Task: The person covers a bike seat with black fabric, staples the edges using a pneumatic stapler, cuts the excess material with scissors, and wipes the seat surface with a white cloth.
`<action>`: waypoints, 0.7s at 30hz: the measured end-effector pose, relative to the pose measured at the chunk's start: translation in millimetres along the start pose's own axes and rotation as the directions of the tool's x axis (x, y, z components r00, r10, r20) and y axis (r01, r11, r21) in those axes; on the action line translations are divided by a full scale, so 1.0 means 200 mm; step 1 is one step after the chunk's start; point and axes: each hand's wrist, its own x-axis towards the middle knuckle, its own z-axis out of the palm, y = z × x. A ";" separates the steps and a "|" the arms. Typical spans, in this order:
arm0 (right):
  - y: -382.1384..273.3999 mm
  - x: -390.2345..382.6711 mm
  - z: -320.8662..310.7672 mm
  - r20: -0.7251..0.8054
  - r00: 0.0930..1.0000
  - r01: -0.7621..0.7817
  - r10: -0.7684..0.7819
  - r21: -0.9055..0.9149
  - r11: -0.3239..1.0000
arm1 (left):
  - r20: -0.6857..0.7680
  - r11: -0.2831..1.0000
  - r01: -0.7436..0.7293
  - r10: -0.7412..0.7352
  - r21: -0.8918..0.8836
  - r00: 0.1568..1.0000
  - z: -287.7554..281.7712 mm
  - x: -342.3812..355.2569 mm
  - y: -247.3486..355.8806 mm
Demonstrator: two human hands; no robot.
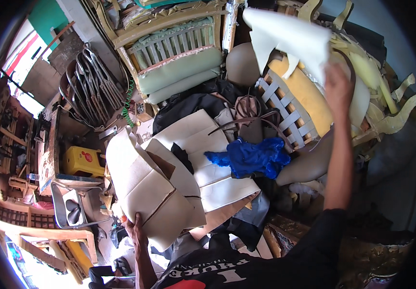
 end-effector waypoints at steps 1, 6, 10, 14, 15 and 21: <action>-0.02 -0.15 0.10 0.198 0.977 -0.097 0.079 0.083 0.992 | -0.007 1.000 0.005 -0.005 0.003 1.000 -0.01 -0.01 -0.01; -0.09 -1.01 0.56 0.808 0.523 -0.162 0.272 -0.220 0.962 | -0.044 0.998 0.056 -0.058 -0.036 0.997 0.02 -0.09 0.00; -0.41 -1.70 0.72 0.731 0.644 -0.270 0.227 -0.060 0.961 | -0.063 0.996 0.089 -0.090 -0.005 0.994 -0.07 -0.11 -0.03; -0.64 -2.16 0.62 0.860 0.417 -0.433 0.295 -0.097 0.896 | -0.062 0.991 0.130 -0.128 0.038 0.990 -0.02 -0.16 -0.01; -0.67 -2.24 0.59 0.735 0.506 -0.456 0.450 -0.215 0.864 | -0.067 0.990 0.130 -0.126 0.049 0.990 -0.03 -0.16 0.01; -0.57 -2.36 0.66 0.821 0.187 -0.683 0.540 -0.286 0.672 | -0.022 0.997 0.062 -0.061 0.052 0.998 0.05 -0.14 0.07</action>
